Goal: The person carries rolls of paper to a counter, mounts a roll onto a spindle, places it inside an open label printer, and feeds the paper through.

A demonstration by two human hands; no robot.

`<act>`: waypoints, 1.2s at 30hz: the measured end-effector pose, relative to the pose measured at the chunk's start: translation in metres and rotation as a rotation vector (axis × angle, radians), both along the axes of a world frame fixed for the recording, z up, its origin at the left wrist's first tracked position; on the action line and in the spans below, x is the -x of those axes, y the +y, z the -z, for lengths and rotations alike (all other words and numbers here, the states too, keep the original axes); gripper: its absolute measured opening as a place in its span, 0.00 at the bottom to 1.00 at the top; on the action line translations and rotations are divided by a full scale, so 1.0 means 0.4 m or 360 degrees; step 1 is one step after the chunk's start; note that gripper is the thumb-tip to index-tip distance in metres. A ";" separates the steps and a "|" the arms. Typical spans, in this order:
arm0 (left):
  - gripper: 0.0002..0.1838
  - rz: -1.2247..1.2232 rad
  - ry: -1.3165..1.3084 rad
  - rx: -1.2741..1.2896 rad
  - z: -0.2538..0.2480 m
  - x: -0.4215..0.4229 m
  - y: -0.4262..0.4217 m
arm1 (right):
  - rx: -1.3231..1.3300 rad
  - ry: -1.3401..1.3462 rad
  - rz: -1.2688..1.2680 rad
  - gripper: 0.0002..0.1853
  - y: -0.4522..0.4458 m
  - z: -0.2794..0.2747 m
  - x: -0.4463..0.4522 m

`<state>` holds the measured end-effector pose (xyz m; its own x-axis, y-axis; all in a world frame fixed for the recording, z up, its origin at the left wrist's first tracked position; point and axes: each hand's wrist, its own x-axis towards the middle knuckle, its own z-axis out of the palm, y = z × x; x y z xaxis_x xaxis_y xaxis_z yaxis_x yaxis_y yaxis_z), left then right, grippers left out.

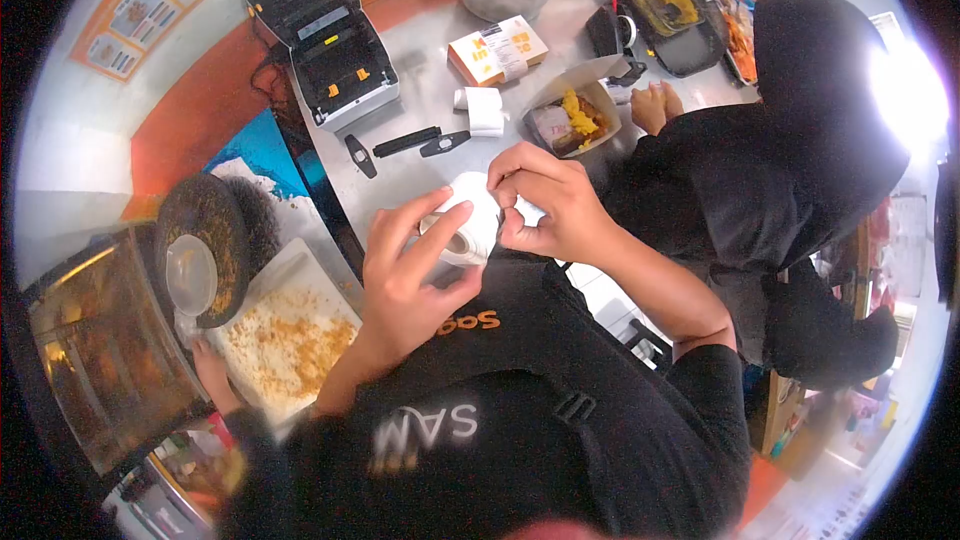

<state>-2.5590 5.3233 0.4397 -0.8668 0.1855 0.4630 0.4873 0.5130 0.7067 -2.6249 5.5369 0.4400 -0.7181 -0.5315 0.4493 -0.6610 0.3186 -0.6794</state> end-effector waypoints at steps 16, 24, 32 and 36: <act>0.36 0.0133 -0.0276 -0.0207 0.041 0.025 0.029 | 0.0306 -0.0665 -0.0174 0.06 0.064 0.043 -0.016; 0.37 0.0076 -0.0278 -0.0184 0.046 0.039 0.011 | 0.0279 -0.0397 0.0238 0.14 0.041 0.074 -0.044; 0.36 0.0008 -0.0305 -0.0214 0.090 0.043 0.013 | 0.0593 -0.0767 0.0474 0.04 -0.023 0.109 -0.068; 0.37 0.0042 -0.0414 -0.0335 0.138 0.042 0.008 | 0.0573 -0.0710 0.0439 0.03 -0.018 0.150 -0.068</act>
